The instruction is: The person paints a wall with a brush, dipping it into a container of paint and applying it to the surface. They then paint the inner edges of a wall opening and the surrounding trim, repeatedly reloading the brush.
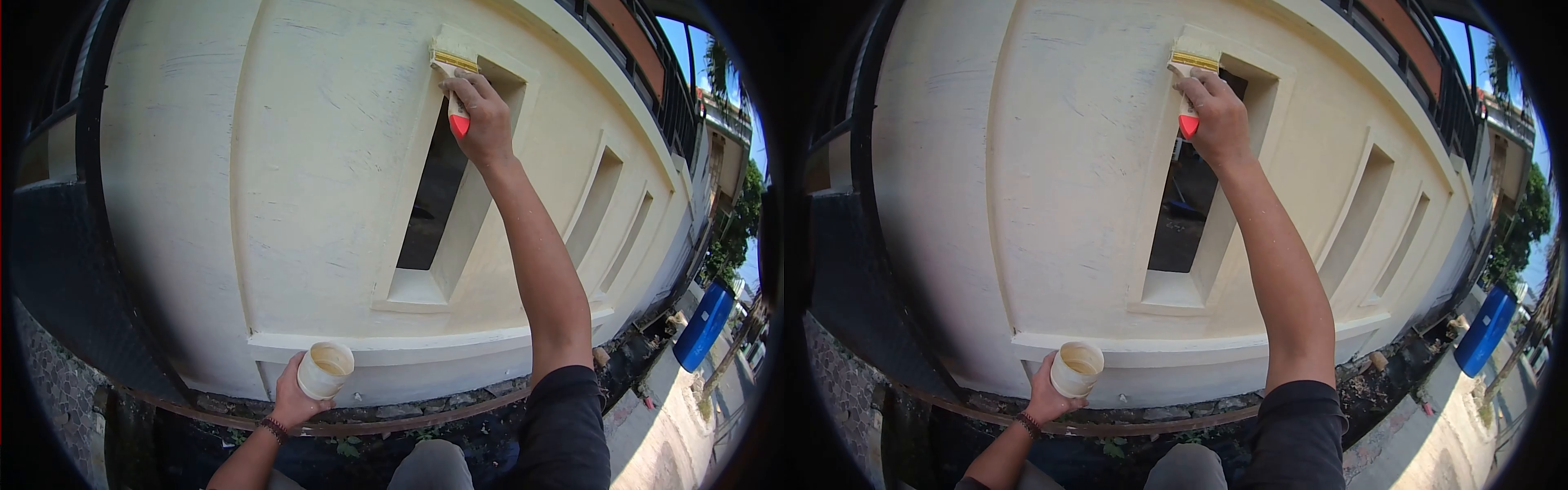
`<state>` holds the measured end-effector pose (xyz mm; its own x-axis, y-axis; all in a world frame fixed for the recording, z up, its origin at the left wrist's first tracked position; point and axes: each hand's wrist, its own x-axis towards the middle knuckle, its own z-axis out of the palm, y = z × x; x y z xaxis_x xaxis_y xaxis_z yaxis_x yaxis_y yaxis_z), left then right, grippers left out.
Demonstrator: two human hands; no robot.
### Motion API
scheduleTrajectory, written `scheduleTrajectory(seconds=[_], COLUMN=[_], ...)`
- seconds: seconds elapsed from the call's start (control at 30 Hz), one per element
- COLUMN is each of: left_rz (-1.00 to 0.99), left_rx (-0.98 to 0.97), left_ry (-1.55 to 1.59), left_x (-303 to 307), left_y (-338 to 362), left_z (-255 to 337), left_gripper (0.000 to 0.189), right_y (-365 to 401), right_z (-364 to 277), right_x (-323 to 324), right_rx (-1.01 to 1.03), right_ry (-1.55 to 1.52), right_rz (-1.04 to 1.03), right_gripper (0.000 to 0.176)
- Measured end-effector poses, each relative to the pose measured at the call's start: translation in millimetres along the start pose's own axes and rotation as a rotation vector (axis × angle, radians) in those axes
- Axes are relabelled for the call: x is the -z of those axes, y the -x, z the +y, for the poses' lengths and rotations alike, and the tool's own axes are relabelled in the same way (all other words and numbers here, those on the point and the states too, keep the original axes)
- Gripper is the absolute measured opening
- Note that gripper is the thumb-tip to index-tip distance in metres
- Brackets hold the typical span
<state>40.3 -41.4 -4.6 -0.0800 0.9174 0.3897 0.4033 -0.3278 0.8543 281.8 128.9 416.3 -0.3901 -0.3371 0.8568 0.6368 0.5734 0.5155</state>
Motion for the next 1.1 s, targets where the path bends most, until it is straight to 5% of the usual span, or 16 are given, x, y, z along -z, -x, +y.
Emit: scheduleTrajectory(seconds=[0.2, 0.43, 0.77, 1.1], left_rz=[0.0, 0.002, -0.014, -0.018], left_rx=[0.0, 0.0, -0.009, -0.003], left_ry=[-0.001, -0.062, -0.015, -0.027], left_x=[0.9, 1.0, 0.0, -2.2], left_y=[-1.1, -0.1, 0.7, -0.1], left_z=[7.4, 2.5, 1.0, 6.6], left_gripper=[0.099, 0.1, 0.099, 0.1], right_y=[56.3, -15.3, 111.7, 25.6], right_z=[-26.6, 13.0, -47.6, -7.0], right_x=[18.3, -3.3, -3.2, 1.5], right_rx=[0.009, 0.004, 0.075, 0.044], right_ry=[0.015, 0.096, 0.075, 0.063], right_rz=[-0.073, 0.013, -0.197, -0.069], right_gripper=[0.027, 0.03, 0.026, 0.033])
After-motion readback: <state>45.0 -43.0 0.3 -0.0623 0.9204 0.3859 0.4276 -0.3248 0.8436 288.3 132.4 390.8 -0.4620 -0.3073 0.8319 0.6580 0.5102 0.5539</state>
